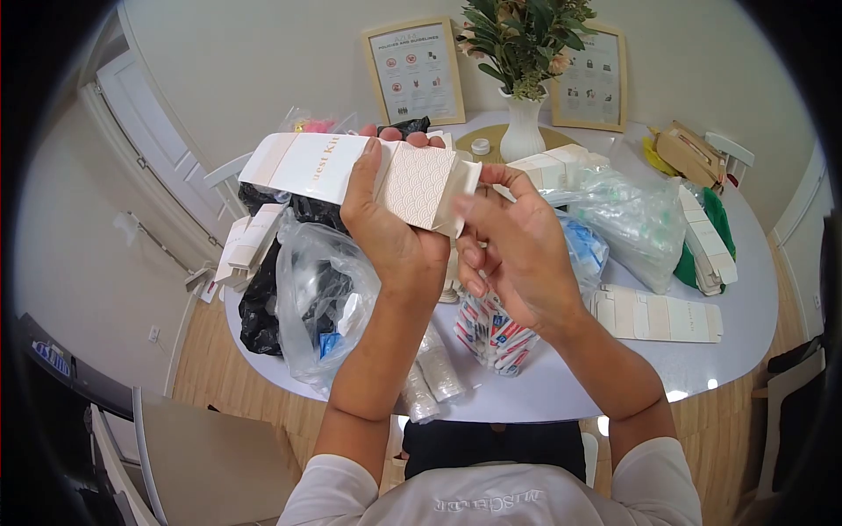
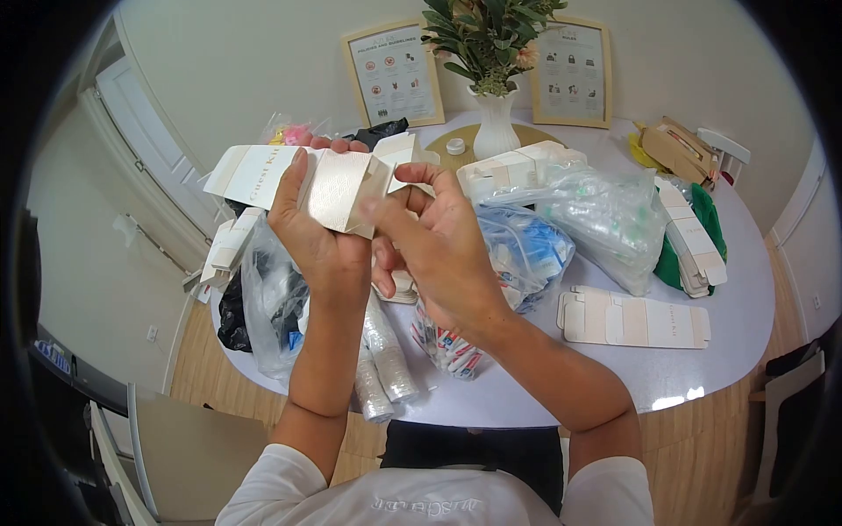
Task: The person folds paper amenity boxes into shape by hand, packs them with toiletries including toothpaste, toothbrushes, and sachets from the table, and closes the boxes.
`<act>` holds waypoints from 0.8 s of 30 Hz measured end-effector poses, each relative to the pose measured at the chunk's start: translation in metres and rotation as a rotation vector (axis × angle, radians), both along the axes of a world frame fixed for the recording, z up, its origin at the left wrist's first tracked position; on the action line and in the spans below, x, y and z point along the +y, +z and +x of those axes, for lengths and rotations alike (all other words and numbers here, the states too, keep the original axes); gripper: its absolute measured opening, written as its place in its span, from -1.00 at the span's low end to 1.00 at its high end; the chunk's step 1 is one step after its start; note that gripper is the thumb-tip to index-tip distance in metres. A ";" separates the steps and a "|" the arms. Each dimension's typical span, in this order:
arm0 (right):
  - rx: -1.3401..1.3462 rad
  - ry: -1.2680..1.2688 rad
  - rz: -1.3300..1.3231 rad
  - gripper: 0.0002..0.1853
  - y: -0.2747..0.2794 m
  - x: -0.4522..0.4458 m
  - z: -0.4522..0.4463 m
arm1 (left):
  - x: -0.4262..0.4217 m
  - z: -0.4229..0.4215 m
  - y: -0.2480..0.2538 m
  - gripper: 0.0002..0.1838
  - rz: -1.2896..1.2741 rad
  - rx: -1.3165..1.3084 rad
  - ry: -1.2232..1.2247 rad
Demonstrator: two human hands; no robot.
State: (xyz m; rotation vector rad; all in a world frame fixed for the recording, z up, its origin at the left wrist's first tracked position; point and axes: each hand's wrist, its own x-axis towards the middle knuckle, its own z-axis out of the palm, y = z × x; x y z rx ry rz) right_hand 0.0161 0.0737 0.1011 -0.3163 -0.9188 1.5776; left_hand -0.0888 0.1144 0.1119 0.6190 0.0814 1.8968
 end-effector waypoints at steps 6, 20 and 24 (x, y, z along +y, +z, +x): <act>-0.245 -0.227 0.220 -0.40 -0.010 0.002 -0.008 | -0.001 0.000 0.001 -0.81 -0.065 -0.041 -0.047; -0.173 -0.377 0.230 -0.50 -0.015 0.002 -0.014 | -0.018 0.023 0.004 -0.63 0.112 0.173 0.155; -0.233 -0.272 0.254 -0.52 -0.009 -0.003 -0.006 | -0.016 0.017 0.004 -0.66 0.088 0.157 0.145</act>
